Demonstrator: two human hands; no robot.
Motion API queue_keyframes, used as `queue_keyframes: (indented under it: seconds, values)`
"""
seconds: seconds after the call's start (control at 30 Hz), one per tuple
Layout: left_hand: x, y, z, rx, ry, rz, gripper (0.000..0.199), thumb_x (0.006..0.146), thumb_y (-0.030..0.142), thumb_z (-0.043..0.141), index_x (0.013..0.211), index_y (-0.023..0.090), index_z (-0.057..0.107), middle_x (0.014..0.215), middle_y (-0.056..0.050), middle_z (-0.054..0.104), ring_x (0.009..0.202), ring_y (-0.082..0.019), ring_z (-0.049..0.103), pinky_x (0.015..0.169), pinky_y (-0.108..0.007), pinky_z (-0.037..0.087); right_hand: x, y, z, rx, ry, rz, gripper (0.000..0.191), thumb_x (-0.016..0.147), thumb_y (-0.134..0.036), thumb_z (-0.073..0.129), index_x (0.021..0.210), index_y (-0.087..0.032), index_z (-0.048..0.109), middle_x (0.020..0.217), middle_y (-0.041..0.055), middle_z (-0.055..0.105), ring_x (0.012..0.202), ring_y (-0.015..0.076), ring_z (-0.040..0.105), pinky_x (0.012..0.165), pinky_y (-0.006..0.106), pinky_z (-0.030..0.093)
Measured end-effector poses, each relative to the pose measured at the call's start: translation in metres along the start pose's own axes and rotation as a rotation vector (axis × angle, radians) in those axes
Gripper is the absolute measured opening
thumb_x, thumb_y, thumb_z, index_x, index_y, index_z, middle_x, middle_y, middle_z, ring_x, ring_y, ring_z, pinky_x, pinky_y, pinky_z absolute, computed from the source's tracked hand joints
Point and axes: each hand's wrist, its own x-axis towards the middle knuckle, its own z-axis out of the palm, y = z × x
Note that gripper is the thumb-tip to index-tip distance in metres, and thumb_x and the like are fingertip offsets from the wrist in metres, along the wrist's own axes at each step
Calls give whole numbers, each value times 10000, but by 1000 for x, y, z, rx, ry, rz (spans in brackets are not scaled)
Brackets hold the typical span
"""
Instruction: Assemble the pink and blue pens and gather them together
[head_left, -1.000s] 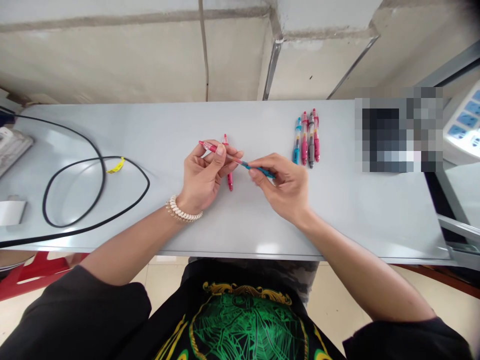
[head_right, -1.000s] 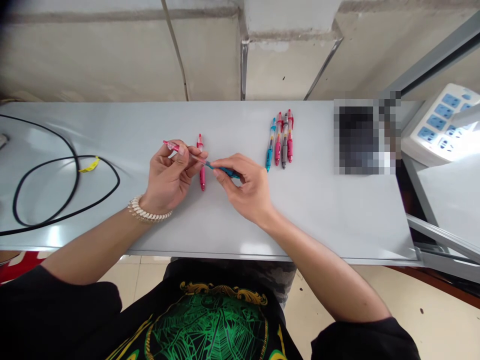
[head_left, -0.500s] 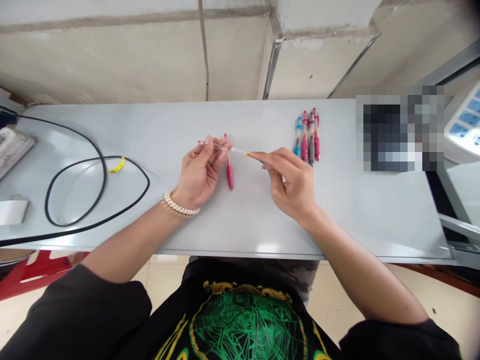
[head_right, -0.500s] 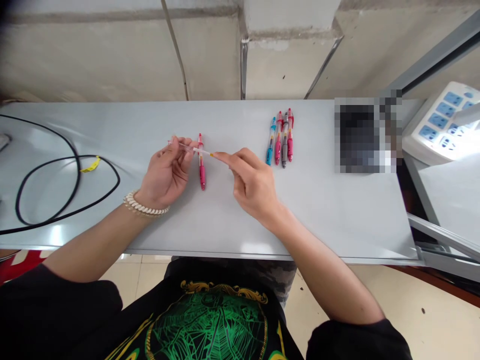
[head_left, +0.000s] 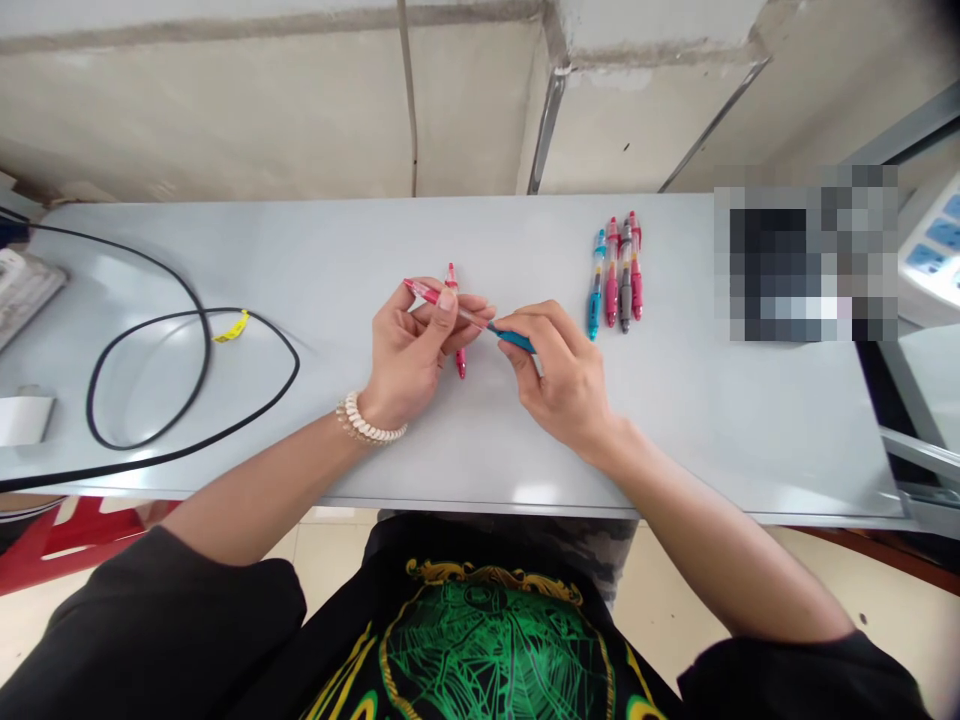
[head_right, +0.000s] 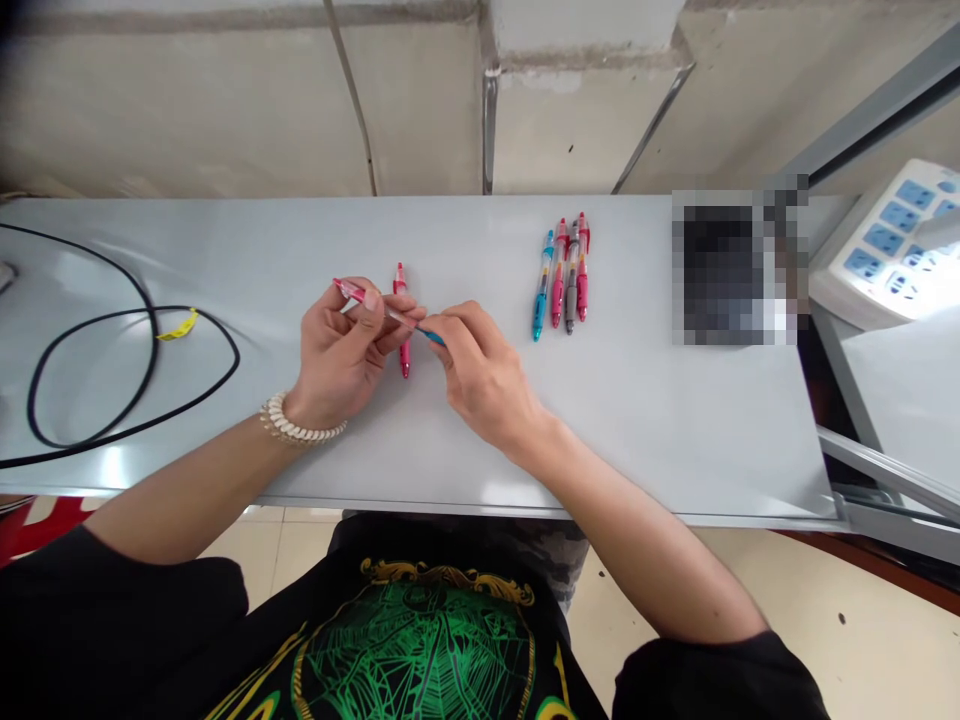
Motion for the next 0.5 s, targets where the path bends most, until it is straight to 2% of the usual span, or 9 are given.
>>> queue_keyframes:
  seconds: [0.1,0.23,0.37,0.43,0.5]
  values:
    - [-3,-2,3,-89,-9,-18,374,880,494,832,929,233,569,1005,-12,806,994,-199,815,949,-340,685,0,-2,3,15,41,6,143,1043,-160,512,1096,-222,628,1086,107,624,979,204,640,810,369,576]
    - [-2,-3,4,-130,-1,-19,391,852,494,857,924,224,583,986,-7,808,973,-189,819,913,-293,687,0,-2,4,57,82,-55,142,1037,-124,524,1018,-223,624,1005,73,633,887,174,633,762,338,561]
    - [-1,-5,5,-134,-19,5,395,840,498,863,933,232,586,960,6,805,951,-182,823,799,-236,687,1,-2,3,166,57,97,123,1075,-169,526,1045,-224,633,827,-3,646,684,112,608,646,269,527]
    - [0,-6,5,-132,-11,6,396,843,506,858,929,234,583,962,7,806,956,-183,822,794,-233,684,1,-2,2,205,30,154,80,1075,-237,553,1096,-227,630,902,13,669,719,120,639,647,276,546]
    - [1,-7,3,-144,6,5,393,845,496,861,911,229,580,981,2,809,977,-183,819,824,-235,682,1,-1,2,213,25,159,154,1047,-303,608,1181,-228,619,1107,74,675,860,161,685,707,321,595]
